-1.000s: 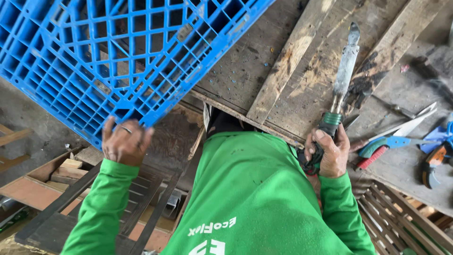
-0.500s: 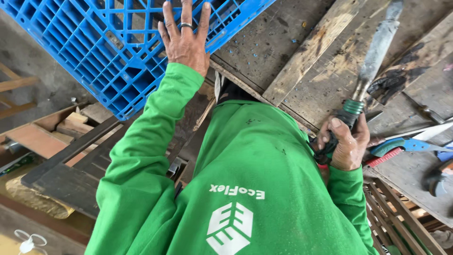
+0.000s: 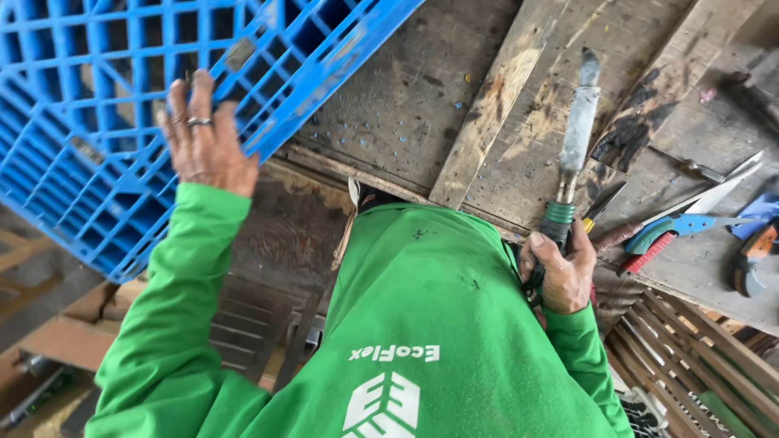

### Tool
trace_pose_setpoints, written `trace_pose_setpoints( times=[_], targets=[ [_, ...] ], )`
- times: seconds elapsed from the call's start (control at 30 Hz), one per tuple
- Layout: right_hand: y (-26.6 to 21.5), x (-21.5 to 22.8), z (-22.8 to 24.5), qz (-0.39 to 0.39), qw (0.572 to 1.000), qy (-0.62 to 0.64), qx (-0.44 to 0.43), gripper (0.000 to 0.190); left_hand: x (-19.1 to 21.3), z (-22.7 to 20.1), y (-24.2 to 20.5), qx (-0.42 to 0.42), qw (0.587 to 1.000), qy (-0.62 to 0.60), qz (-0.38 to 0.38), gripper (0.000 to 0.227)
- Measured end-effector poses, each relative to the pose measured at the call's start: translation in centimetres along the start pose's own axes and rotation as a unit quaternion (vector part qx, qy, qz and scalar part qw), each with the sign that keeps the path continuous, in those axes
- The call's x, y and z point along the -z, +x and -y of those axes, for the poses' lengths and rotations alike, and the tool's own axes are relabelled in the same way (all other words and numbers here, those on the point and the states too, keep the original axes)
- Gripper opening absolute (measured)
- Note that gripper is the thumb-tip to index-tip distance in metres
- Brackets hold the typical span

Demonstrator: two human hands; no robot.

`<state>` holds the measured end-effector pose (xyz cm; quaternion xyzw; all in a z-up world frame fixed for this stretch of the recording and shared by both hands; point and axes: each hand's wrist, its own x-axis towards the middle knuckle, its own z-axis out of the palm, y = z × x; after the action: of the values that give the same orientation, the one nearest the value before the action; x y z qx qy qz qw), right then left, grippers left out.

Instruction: The person uses a soldering iron to melt and smooth the edges of a blue plastic crate. They repeatedly apply heat to different sections of the crate's grid structure, holding the crate steady with one hand while manipulating the tool with the other.

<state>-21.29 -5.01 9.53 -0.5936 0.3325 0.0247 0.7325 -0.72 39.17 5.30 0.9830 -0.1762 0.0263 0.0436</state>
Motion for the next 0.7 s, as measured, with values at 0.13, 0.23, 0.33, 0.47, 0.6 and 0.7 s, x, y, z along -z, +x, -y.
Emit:
trace_pose_setpoints(
  times=[0.13,0.23,0.33,0.47,0.6,0.7],
  targets=[
    [0.5,-2.5,-0.4,-0.010,0.999,0.036,0.008,0.035,-0.1,7.2,-1.3,-0.026,0.998,0.048,-0.025,0.045],
    [0.5,-4.3,-0.3,-0.009,0.999,0.048,0.005,0.041,-1.1,12.6,-2.1,-0.026,0.995,0.094,0.010,0.038],
    [0.4,-6.1,-0.2,-0.004,0.999,0.045,0.008,0.050,-2.9,17.0,-2.2,-0.036,0.992,0.120,0.029,0.034],
    [-0.1,-7.7,0.3,-0.012,0.996,0.085,0.036,0.056,-1.9,19.3,-2.3,-0.014,0.995,0.084,0.045,0.045],
    [0.0,-7.7,0.1,-0.006,0.993,0.113,0.044,0.058,0.0,19.1,-0.8,-0.001,0.997,0.073,0.040,0.039],
    [0.3,-7.0,0.4,-0.041,0.999,0.035,-0.004,0.040,-1.3,16.5,-0.6,0.052,0.998,-0.020,0.035,0.063]
  ],
)
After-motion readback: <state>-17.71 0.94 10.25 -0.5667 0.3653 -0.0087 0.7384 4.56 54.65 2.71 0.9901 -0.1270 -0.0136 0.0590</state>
